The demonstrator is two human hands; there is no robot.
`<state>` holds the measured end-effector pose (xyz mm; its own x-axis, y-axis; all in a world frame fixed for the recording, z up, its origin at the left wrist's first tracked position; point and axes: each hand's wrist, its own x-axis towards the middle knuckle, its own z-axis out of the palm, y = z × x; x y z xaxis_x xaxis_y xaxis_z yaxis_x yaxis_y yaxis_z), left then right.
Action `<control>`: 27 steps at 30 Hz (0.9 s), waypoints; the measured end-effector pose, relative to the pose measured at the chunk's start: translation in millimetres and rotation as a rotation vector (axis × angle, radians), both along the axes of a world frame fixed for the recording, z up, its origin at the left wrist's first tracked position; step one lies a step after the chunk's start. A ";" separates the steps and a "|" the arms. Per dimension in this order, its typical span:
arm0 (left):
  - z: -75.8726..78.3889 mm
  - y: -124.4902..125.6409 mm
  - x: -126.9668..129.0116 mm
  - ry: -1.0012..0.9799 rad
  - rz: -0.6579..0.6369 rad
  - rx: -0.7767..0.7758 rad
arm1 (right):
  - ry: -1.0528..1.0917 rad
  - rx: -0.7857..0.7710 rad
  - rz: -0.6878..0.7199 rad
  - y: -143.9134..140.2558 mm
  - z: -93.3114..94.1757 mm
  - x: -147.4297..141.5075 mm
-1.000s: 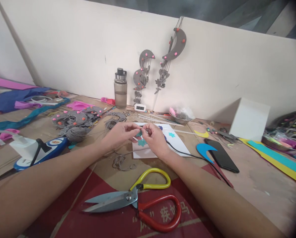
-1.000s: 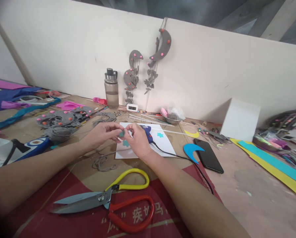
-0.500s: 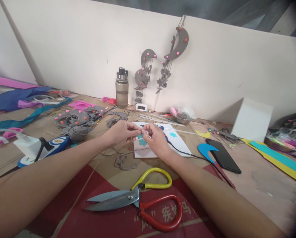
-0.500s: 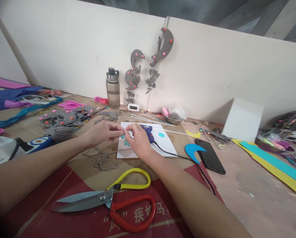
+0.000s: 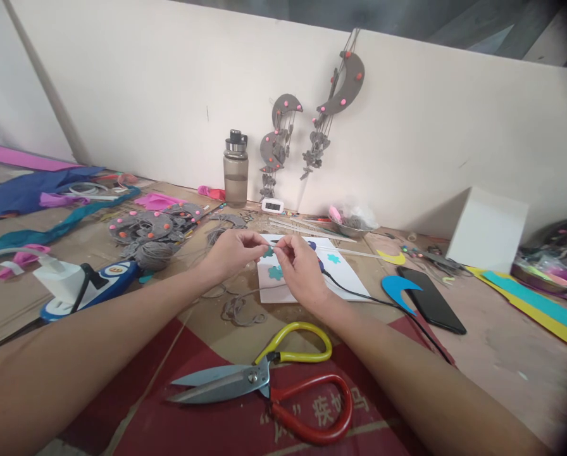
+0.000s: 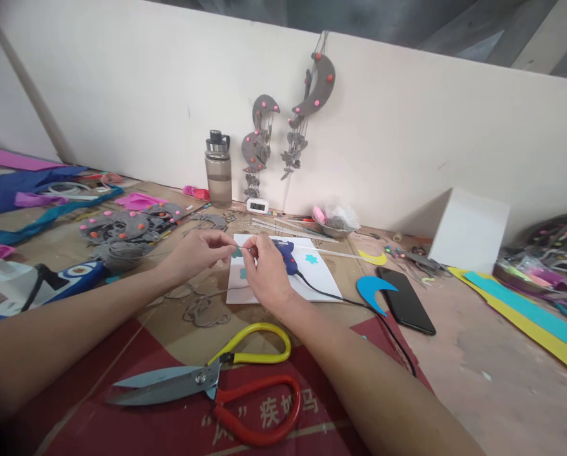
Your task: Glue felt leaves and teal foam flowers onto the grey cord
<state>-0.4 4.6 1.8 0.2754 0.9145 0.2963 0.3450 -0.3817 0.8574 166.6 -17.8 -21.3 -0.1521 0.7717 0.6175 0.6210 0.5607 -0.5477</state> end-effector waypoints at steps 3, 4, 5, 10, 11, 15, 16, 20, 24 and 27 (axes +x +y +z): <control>-0.7 -1.4 0.8 0.001 0.022 0.057 | -0.027 -0.002 -0.026 -3.0 2.4 -1.5; -0.8 -2.0 1.2 -0.006 0.028 0.071 | -0.041 -0.003 -0.039 -3.8 3.1 -1.9; -0.7 -2.7 1.7 -0.017 0.034 0.079 | -0.054 -0.005 -0.053 -4.4 3.7 -2.2; 1.2 -4.8 2.7 -0.084 0.051 0.088 | -0.062 -0.016 -0.071 -6.2 7.0 -4.0; 1.7 -4.7 2.4 -0.096 0.059 0.090 | -0.055 -0.019 -0.060 -6.6 7.9 -4.6; 3.6 -2.9 -0.3 -0.161 0.124 0.098 | -0.016 -0.019 -0.024 -9.2 11.9 -7.9; 4.1 -2.3 -1.1 -0.189 0.136 0.095 | -0.001 -0.020 -0.015 -10.1 13.0 -8.9; 6.2 2.1 -5.4 -0.332 0.137 0.040 | 0.065 -0.069 0.020 -14.1 17.8 -14.0; 7.8 12.3 -13.6 -0.472 0.155 0.017 | 0.089 -0.159 0.041 -18.5 23.2 -21.1; 9.9 21.9 -21.1 -0.594 0.181 0.002 | 0.058 -0.199 0.097 -25.3 29.5 -28.0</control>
<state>-21.5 26.5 11.7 -0.0968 0.9306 0.3529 -0.1313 -0.3634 0.9223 138.6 -43.1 8.2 -0.2002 0.8625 0.4647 0.5337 0.4938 -0.6865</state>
